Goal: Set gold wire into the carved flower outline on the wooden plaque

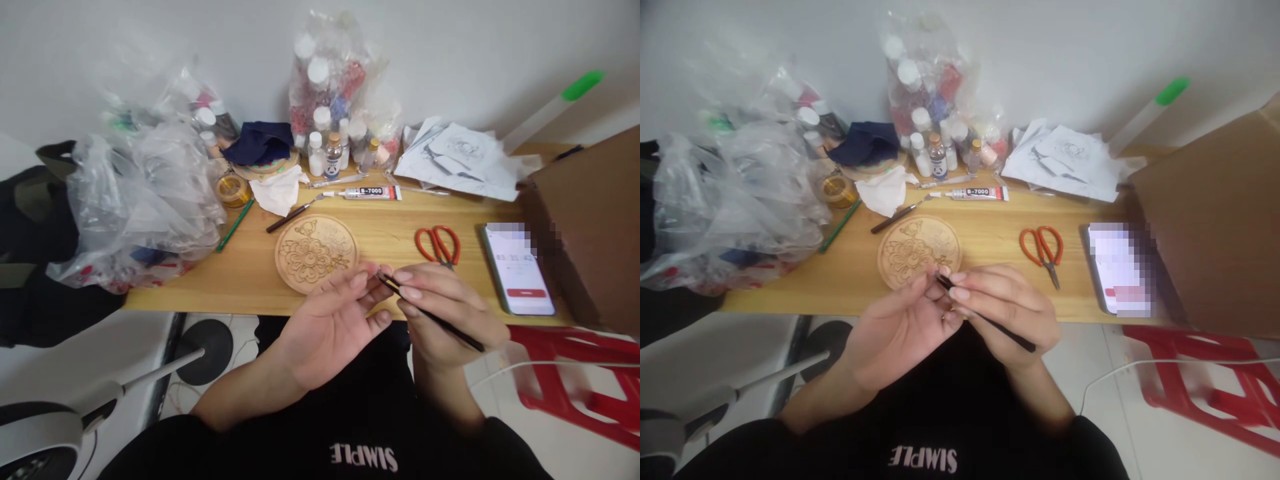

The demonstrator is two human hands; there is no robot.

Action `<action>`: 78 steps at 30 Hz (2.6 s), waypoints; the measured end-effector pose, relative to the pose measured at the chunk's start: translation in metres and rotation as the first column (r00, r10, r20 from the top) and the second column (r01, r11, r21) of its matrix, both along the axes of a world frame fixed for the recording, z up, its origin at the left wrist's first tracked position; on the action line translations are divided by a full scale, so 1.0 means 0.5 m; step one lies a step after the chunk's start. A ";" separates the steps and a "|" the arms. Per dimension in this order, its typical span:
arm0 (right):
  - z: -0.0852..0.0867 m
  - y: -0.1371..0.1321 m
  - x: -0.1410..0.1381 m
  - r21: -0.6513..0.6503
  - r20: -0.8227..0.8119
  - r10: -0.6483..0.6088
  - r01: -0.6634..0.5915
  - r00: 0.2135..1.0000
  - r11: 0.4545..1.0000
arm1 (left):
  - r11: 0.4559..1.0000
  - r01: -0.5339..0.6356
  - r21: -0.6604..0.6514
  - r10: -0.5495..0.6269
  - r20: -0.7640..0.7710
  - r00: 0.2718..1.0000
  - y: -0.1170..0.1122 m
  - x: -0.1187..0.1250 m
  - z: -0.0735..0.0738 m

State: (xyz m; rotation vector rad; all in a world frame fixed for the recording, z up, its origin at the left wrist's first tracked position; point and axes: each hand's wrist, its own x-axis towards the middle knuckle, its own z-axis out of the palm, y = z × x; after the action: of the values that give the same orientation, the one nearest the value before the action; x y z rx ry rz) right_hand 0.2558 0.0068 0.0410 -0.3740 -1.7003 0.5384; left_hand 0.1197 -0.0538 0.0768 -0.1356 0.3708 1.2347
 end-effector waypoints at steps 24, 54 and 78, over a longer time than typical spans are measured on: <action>0.007 0.001 0.004 0.006 0.036 -0.068 0.068 0.997 0.998 | 1.000 0.013 -0.006 -0.014 -0.051 0.999 -0.001 -0.001 -0.004; -0.002 0.016 0.010 -0.075 -0.028 -0.113 0.111 0.993 0.991 | 0.999 0.028 -0.045 -0.030 -0.039 0.999 0.002 0.002 -0.007; 0.007 0.013 0.012 -0.068 -0.057 -0.030 0.026 0.998 0.997 | 0.999 0.023 -0.039 -0.026 -0.063 0.998 0.002 0.006 -0.007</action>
State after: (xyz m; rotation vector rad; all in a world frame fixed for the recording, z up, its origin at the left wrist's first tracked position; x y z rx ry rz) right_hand 0.2617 0.0131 0.0443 -0.4266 -1.6218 0.5817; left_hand 0.1226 -0.0526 0.0731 -0.1246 0.4509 1.2100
